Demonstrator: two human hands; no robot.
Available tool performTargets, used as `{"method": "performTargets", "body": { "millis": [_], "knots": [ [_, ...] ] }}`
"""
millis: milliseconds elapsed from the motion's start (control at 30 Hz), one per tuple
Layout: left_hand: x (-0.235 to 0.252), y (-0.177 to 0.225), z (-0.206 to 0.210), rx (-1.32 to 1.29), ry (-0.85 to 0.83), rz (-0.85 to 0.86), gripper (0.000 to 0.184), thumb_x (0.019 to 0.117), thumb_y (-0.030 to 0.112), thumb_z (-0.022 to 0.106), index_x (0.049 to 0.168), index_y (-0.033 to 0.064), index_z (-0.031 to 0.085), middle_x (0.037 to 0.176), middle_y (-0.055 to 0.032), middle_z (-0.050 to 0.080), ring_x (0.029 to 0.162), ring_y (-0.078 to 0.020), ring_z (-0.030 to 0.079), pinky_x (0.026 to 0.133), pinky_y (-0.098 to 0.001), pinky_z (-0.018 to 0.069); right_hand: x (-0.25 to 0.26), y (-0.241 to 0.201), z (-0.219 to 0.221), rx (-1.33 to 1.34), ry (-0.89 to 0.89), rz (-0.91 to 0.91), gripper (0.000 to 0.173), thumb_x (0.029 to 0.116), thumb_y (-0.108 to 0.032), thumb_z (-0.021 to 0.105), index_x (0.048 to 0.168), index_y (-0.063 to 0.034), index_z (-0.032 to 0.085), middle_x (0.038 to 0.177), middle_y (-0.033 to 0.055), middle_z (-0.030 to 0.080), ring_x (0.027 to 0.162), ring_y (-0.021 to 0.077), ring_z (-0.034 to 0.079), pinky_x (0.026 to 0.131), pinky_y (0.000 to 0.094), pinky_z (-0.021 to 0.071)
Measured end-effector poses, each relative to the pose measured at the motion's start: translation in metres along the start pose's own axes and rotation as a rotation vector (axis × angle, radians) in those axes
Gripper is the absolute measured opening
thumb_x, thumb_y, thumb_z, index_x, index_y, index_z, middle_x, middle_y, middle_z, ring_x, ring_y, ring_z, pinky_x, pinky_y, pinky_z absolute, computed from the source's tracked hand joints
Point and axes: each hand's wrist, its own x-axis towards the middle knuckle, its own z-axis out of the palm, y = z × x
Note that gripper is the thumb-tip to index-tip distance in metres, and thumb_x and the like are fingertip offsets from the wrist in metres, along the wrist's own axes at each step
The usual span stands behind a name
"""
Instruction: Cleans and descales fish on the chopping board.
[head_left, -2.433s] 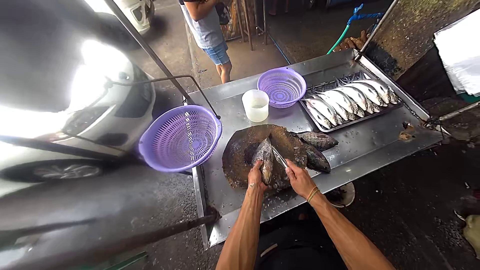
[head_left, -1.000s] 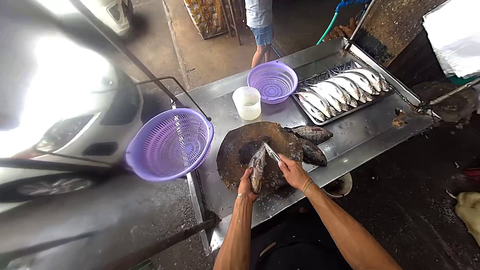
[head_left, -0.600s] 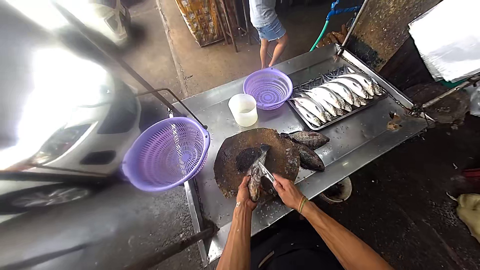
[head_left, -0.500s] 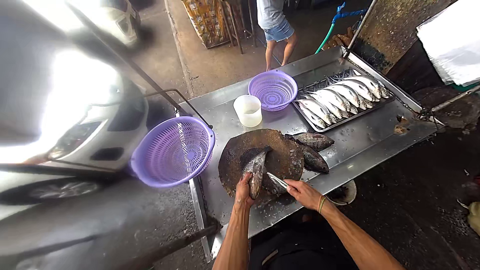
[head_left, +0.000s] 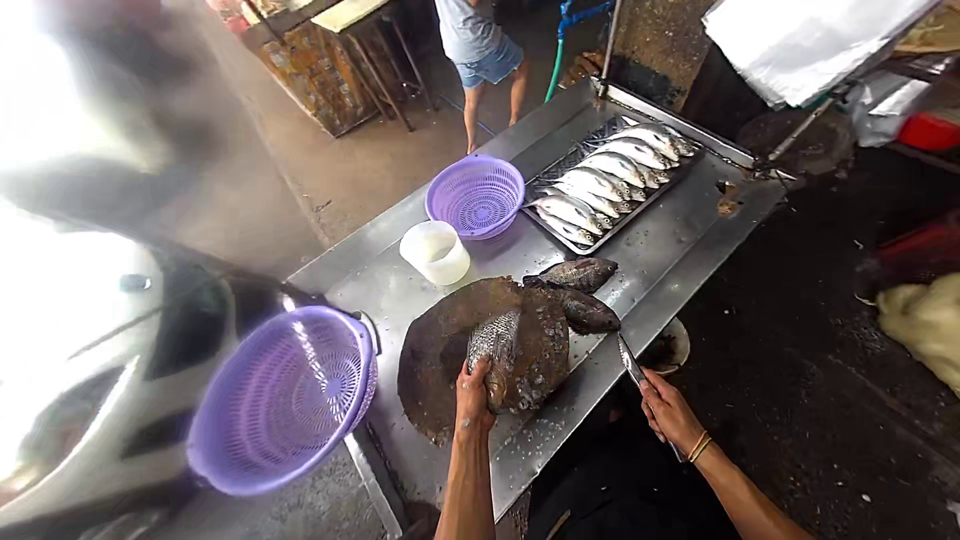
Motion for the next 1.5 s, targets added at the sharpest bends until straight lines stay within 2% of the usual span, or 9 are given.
{"method": "performTargets", "body": {
  "millis": [300, 433, 633, 767, 833, 967, 1100, 1300, 1500],
  "knots": [
    [0.018, -0.037, 0.173, 0.243, -0.368, -0.036, 0.048, 0.0903, 0.012, 0.069, 0.133, -0.0038, 0.053, 0.098, -0.0127, 0.071, 0.080, -0.0165, 0.071, 0.073, -0.0344, 0.0620, 0.012, 0.042, -0.090, 0.096, 0.284, 0.143, 0.049, 0.1123, -0.027, 0.033, 0.157, -0.0081, 0.036, 0.066, 0.0055, 0.052, 0.044, 0.0168, 0.048, 0.041, 0.0343, 0.0458],
    [0.054, -0.047, 0.224, 0.824, -0.356, 0.098, 0.053, 0.0952, 0.034, 0.069, 0.136, 0.0021, 0.058, 0.113, -0.0156, 0.072, 0.101, -0.0248, 0.070, 0.093, -0.0465, 0.0559, 0.023, 0.048, -0.124, 0.082, 0.334, 0.185, 0.046, 0.1128, -0.024, 0.033, 0.155, -0.0061, 0.037, 0.065, 0.0057, 0.051, 0.043, 0.0161, 0.047, 0.041, 0.0334, 0.0454],
    [0.064, -0.125, 0.228, 1.424, -0.200, 0.287, 0.050, 0.0945, 0.031, 0.063, 0.138, 0.0079, 0.062, 0.142, -0.0227, 0.057, 0.132, -0.0424, 0.053, 0.104, -0.0579, 0.0466, 0.031, 0.070, -0.164, 0.033, 0.362, 0.275, 0.046, 0.1129, -0.026, 0.034, 0.154, -0.0065, 0.040, 0.066, 0.0066, 0.051, 0.044, 0.0171, 0.047, 0.042, 0.0345, 0.0451],
    [0.080, -0.163, 0.244, 1.689, -0.288, 0.203, 0.052, 0.0960, 0.037, 0.059, 0.146, 0.0223, 0.058, 0.166, -0.0196, 0.030, 0.153, -0.0445, 0.025, 0.116, -0.0631, 0.0317, 0.038, 0.076, -0.183, -0.082, 0.300, 0.328, 0.047, 0.1125, -0.027, 0.033, 0.154, -0.0071, 0.040, 0.072, 0.0101, 0.055, 0.049, 0.0206, 0.052, 0.047, 0.0391, 0.0491],
    [0.083, -0.177, 0.247, 1.738, -0.267, 0.205, 0.057, 0.0936, 0.044, 0.062, 0.145, 0.0200, 0.059, 0.170, -0.0198, 0.019, 0.156, -0.0461, 0.014, 0.119, -0.0650, 0.0237, 0.042, 0.076, -0.192, -0.119, 0.287, 0.330, 0.046, 0.1123, -0.028, 0.034, 0.153, -0.0082, 0.042, 0.071, 0.0099, 0.055, 0.049, 0.0206, 0.052, 0.047, 0.0389, 0.0491],
    [0.080, -0.204, 0.225, 1.658, -0.123, 0.480, 0.080, 0.0788, 0.036, 0.078, 0.150, 0.0108, 0.052, 0.167, -0.0279, 0.021, 0.153, -0.0496, 0.021, 0.120, -0.0631, 0.0250, 0.053, 0.070, -0.210, -0.124, 0.298, 0.329, 0.046, 0.1122, -0.029, 0.035, 0.154, -0.0097, 0.043, 0.071, 0.0092, 0.055, 0.047, 0.0195, 0.051, 0.045, 0.0372, 0.0480],
    [0.075, -0.205, 0.209, 1.654, -0.038, 0.425, 0.105, 0.0752, 0.026, 0.082, 0.162, 0.0069, 0.027, 0.166, -0.0358, 0.010, 0.151, -0.0558, 0.019, 0.117, -0.0622, 0.0315, 0.067, 0.067, -0.221, -0.155, 0.271, 0.328, 0.047, 0.1118, -0.030, 0.037, 0.155, -0.0113, 0.042, 0.072, 0.0089, 0.056, 0.049, 0.0192, 0.051, 0.046, 0.0370, 0.0477],
    [0.068, -0.213, 0.204, 1.650, -0.052, 0.372, 0.093, 0.0811, 0.008, 0.073, 0.162, 0.0093, 0.028, 0.165, -0.0317, 0.022, 0.149, -0.0496, 0.031, 0.118, -0.0575, 0.0338, 0.091, 0.054, -0.224, -0.193, 0.247, 0.292, 0.048, 0.1116, -0.031, 0.038, 0.156, -0.0121, 0.041, 0.073, 0.0082, 0.056, 0.049, 0.0186, 0.052, 0.046, 0.0365, 0.0482],
    [0.046, -0.198, 0.194, 1.582, -0.203, 0.246, 0.088, 0.0837, 0.013, 0.075, 0.161, 0.0087, 0.033, 0.161, -0.0243, 0.038, 0.143, -0.0448, 0.043, 0.114, -0.0559, 0.0392, 0.090, 0.038, -0.220, -0.188, 0.252, 0.246, 0.048, 0.1119, -0.029, 0.037, 0.155, -0.0094, 0.040, 0.072, 0.0084, 0.055, 0.048, 0.0188, 0.051, 0.045, 0.0373, 0.0486]
  ]
}}
